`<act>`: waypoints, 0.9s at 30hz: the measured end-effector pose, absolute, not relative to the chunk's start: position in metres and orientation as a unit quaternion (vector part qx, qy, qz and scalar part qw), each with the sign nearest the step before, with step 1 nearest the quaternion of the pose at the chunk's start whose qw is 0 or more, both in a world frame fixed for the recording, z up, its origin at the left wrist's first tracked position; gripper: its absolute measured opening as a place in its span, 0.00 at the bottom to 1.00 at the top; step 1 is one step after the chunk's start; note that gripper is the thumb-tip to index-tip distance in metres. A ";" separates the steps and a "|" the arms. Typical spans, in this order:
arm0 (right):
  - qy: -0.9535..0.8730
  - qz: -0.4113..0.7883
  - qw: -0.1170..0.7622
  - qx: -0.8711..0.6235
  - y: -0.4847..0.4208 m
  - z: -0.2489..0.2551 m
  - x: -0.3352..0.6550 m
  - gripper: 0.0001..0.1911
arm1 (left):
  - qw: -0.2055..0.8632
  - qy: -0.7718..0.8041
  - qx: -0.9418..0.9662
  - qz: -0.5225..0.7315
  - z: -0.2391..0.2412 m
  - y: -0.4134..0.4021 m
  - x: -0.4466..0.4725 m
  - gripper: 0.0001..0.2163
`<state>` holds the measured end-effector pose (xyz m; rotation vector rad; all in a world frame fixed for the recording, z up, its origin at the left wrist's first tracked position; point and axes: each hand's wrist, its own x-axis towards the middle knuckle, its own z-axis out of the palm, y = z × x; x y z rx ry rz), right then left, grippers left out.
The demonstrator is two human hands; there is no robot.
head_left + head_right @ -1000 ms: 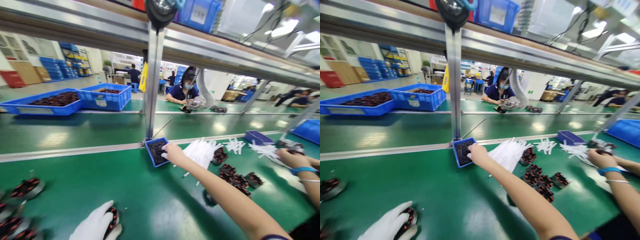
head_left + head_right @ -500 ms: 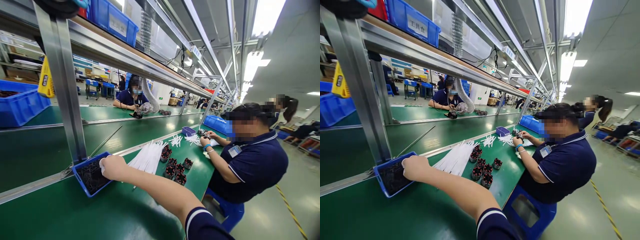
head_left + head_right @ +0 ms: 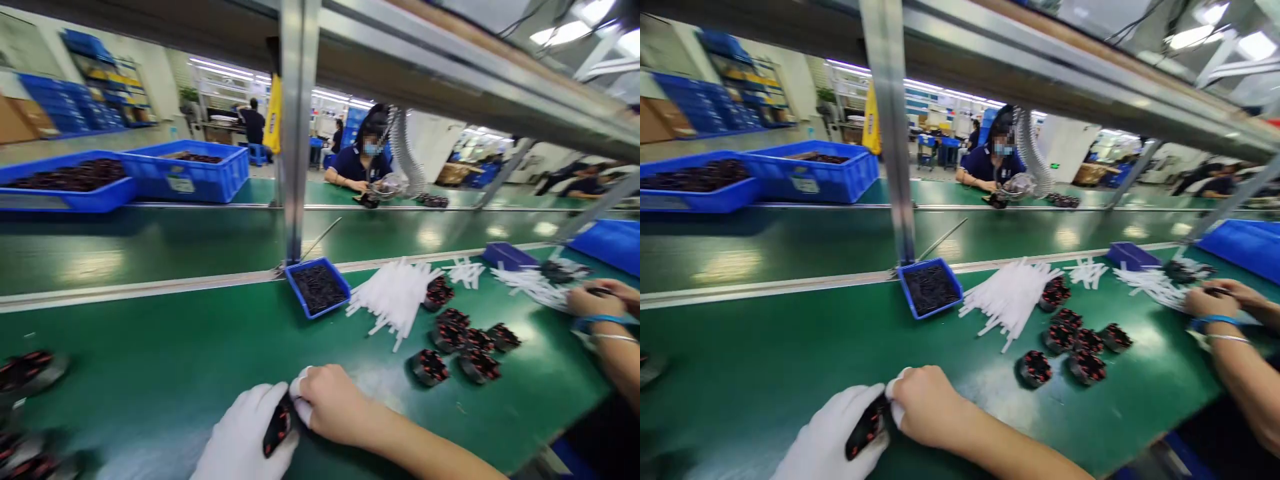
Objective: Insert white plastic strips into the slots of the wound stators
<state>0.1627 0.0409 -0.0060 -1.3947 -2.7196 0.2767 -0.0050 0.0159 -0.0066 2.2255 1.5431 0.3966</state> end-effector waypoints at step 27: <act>-0.795 0.327 0.186 -0.477 0.044 0.006 0.176 0.07 | 0.192 0.567 0.796 0.091 0.006 0.003 -0.004 0.13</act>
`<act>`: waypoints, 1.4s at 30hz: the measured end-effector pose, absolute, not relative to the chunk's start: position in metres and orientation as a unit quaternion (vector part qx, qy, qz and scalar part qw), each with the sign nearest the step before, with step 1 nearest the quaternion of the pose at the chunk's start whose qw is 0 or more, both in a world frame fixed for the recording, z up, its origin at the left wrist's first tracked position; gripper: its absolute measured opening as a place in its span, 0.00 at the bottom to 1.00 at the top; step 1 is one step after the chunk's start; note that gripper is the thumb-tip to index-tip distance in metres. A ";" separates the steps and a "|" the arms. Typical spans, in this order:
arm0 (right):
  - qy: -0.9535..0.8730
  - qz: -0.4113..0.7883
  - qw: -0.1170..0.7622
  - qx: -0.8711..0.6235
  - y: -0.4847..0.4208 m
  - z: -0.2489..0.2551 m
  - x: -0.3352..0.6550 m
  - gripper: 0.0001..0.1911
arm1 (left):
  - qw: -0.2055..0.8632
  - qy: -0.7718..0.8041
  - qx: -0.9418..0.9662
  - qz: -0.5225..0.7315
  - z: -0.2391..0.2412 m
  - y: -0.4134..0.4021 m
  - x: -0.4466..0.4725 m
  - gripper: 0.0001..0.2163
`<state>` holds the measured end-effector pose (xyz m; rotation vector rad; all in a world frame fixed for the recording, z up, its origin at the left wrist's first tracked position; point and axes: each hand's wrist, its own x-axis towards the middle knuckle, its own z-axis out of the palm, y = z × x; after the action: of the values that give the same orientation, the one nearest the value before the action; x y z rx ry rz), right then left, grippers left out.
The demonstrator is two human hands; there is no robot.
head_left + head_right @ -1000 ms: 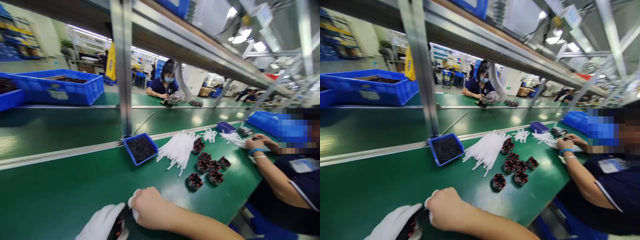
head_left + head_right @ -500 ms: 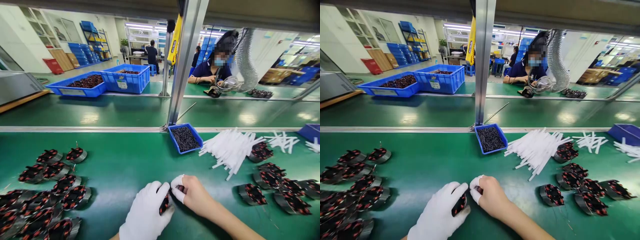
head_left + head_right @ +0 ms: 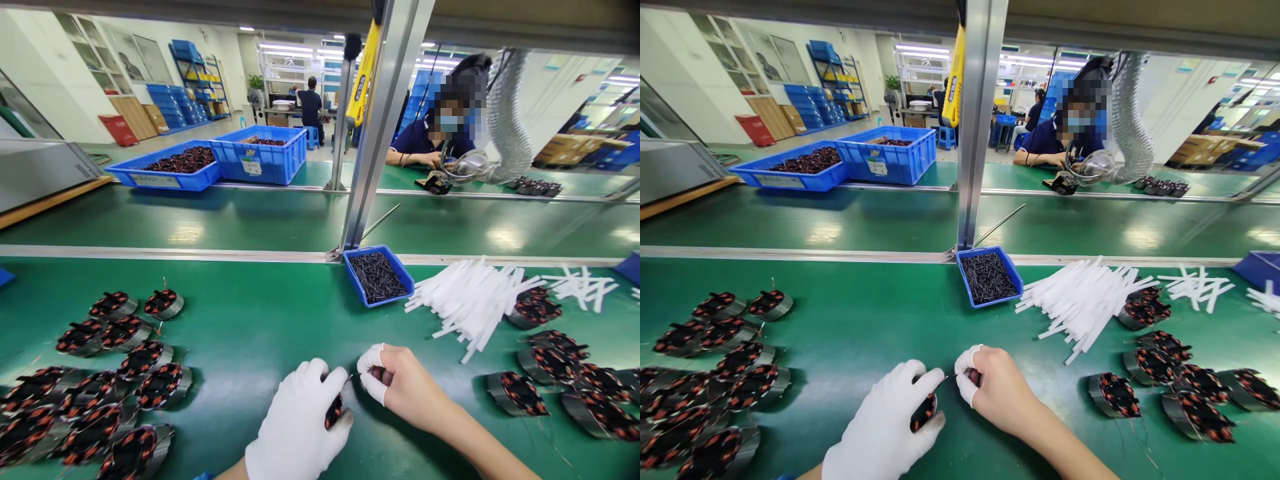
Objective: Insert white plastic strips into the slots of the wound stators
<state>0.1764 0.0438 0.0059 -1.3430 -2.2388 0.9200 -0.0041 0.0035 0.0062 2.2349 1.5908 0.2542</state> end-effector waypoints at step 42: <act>-0.800 0.316 0.259 -0.440 0.043 0.009 0.180 0.10 | 0.177 0.557 0.807 0.080 0.007 0.005 -0.005 0.12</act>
<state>0.1802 0.0434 0.0093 -1.1930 -2.1670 0.8568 -0.0051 0.0049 0.0070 2.2858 1.5775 0.2259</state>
